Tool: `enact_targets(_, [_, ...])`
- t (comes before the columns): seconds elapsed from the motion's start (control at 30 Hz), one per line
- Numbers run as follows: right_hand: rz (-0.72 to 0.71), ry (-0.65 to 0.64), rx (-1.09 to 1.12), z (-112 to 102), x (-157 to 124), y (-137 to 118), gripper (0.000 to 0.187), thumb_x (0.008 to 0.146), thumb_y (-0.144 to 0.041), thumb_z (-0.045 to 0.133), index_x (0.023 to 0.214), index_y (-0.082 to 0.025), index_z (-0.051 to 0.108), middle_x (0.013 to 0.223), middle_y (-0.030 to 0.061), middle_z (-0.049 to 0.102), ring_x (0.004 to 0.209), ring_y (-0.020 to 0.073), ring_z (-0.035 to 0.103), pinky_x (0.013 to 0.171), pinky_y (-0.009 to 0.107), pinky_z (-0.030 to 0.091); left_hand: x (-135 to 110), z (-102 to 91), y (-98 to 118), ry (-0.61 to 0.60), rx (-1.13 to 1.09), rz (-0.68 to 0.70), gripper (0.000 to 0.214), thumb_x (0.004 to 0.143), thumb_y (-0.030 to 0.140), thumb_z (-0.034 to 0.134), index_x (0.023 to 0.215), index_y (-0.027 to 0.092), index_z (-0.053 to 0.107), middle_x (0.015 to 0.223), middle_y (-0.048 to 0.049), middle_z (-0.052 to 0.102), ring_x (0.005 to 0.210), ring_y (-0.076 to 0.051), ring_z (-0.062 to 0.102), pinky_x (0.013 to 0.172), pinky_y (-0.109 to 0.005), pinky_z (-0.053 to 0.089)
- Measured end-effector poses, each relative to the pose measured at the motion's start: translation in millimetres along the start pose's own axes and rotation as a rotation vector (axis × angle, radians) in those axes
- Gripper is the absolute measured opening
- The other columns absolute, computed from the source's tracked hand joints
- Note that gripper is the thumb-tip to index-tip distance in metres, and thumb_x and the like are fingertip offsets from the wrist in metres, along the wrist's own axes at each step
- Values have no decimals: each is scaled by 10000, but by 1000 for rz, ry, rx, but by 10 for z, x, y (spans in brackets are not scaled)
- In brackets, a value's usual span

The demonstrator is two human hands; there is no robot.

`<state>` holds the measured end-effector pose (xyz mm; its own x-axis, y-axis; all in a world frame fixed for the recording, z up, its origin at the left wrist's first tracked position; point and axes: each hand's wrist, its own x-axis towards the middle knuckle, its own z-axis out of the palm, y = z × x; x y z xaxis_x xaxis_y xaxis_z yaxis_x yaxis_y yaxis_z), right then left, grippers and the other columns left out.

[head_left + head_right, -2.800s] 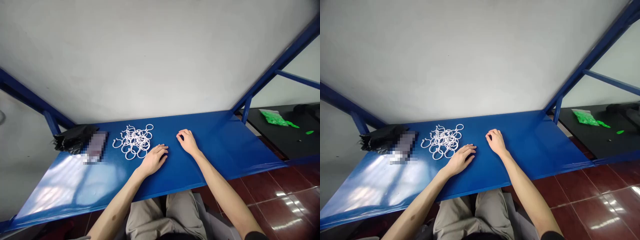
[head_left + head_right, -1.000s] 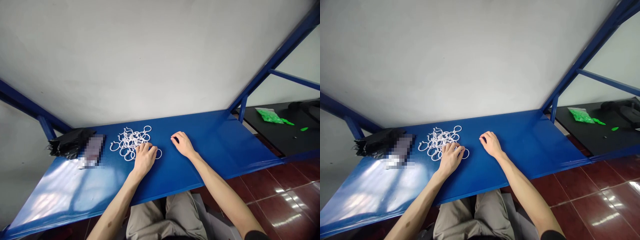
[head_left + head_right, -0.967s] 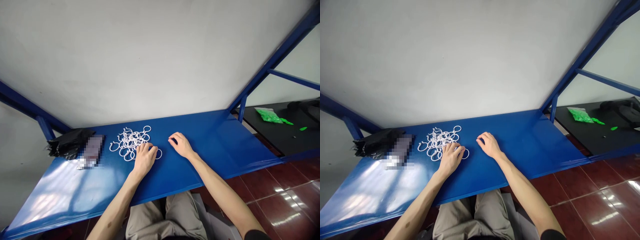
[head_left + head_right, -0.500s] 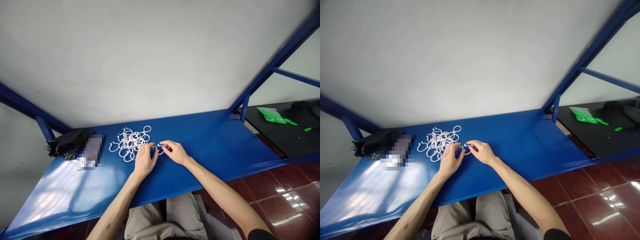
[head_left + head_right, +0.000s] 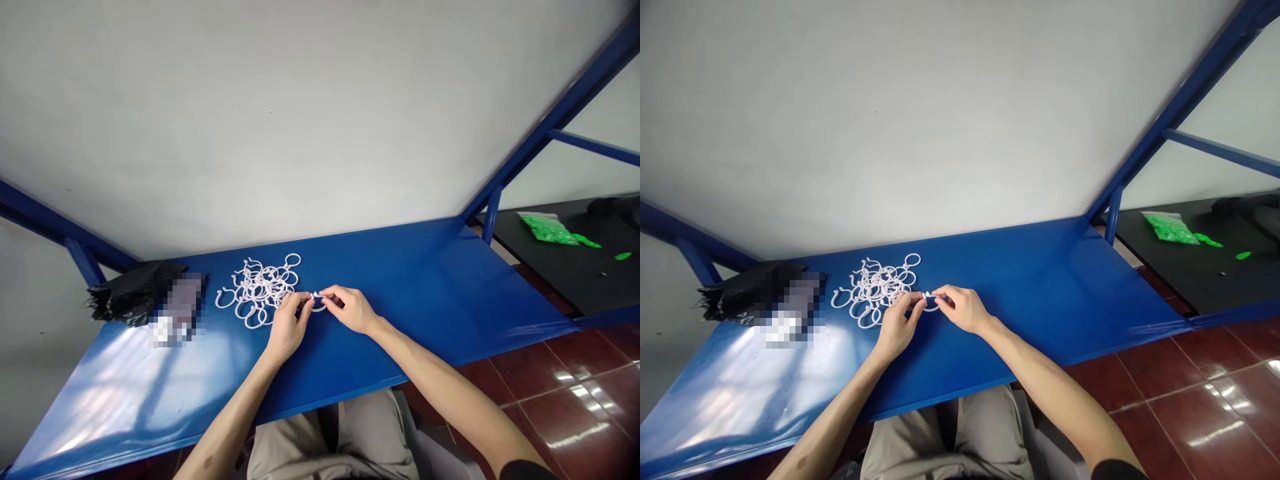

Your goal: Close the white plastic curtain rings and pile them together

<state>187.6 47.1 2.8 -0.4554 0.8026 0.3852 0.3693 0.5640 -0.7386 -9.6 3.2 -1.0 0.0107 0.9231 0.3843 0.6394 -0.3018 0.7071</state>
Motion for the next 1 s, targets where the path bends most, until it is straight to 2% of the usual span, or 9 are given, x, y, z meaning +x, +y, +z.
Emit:
enact_targets(0.2, [-44,-5,51,-25,1,-19,163,1004,-307,564,1075,-257,702,1043,35,760,885,181,724,773,296,563,-1,-12,27,-28,-55,-11,144,981,340,543,980,241,648,842,-10,671,745,-155,614,717,-296,520])
enact_targets(0.47, [-101,-12,68,12,-10,-30,185,1018,-325,556,1038,-251,724,970,41,754,870,191,707,776,322,558,-43,-12,-1,-69,-72,-13,105,981,300,535,922,241,598,819,6,647,739,-148,604,697,-285,491])
enact_targets(0.6, [-199,-18,7,10,-32,-62,208,1029,-294,524,1035,-239,725,916,56,749,817,205,664,750,349,550,-67,-9,-3,-83,-27,62,120,991,230,485,895,237,558,823,4,628,761,-148,598,705,-276,479])
enact_targets(0.73, [-237,-35,-41,15,-39,-43,224,1035,-287,508,1048,-235,726,904,61,750,783,204,649,730,355,545,-61,-17,26,-84,53,171,152,1001,188,444,900,232,548,833,-5,628,787,-153,596,720,-276,478])
enact_targets(0.9, [-199,10,-56,-10,13,-13,189,1025,-288,544,1041,-231,724,955,45,760,872,187,686,790,321,553,23,-29,52,-45,204,281,99,1003,230,490,969,222,582,877,-28,669,822,-185,590,784,-324,484])
enact_targets(1.0, [-104,48,-100,-96,56,31,173,1017,-298,558,1042,-242,720,991,38,740,913,180,691,810,305,547,89,-87,31,43,353,292,104,978,265,553,1046,216,614,967,-54,700,902,-223,595,859,-367,474])
